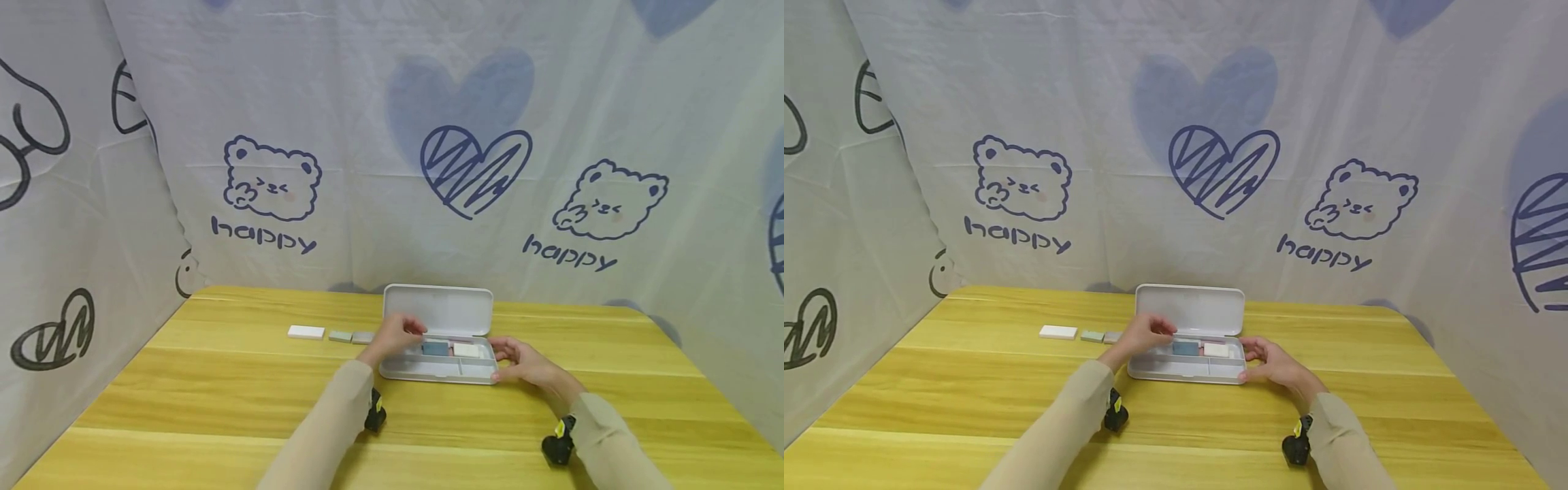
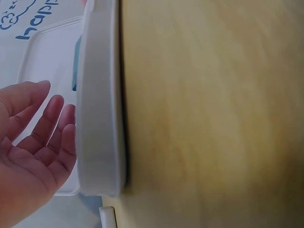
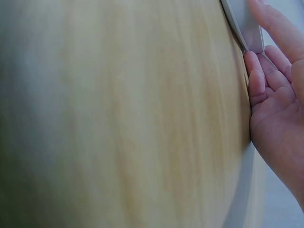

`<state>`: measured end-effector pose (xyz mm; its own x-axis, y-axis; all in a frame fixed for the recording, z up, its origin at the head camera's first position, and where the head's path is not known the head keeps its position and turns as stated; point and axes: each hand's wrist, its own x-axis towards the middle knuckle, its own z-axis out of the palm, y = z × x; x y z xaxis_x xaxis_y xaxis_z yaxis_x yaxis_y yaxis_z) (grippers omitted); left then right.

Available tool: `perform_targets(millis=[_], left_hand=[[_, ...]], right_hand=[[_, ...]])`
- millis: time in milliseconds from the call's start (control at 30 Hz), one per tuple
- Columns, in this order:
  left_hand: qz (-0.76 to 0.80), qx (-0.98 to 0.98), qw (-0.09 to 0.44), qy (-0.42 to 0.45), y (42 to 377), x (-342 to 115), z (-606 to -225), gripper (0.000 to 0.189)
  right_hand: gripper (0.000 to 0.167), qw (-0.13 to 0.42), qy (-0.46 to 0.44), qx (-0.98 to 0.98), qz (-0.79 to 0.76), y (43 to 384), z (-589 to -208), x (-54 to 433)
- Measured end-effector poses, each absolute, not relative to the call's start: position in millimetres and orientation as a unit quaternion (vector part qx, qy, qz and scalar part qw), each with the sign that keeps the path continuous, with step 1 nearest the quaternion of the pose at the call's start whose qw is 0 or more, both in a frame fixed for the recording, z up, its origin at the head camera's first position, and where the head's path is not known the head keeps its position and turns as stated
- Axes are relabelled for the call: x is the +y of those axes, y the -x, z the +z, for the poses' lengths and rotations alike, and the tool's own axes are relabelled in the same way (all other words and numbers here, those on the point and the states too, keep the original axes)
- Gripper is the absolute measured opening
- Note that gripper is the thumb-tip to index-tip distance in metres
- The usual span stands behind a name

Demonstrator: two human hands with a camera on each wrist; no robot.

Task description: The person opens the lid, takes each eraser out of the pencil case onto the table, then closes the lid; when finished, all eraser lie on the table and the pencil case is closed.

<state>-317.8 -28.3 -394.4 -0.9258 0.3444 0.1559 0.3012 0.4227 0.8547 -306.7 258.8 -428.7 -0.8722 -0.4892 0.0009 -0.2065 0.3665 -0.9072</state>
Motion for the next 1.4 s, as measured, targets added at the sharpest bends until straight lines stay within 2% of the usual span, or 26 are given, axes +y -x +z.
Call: perform_targets(millis=[467,1000,1400], left_hand=[[0.465,0.860,0.032,-0.206,319.2,-24.9,-401.1,0.012],[0.483,0.858,0.054,-0.166,320.5,-24.2,-403.0,0.017],[0.505,0.845,0.068,-0.162,323.7,-24.1,-401.9,0.014]], right_hand=[[0.071,0.133,0.209,0.821,-0.514,307.3,-430.4,258.1],[0.074,0.134,0.192,0.827,-0.512,308.5,-432.6,258.3],[0.069,0.135,0.209,0.818,-0.518,305.6,-427.4,258.4]])
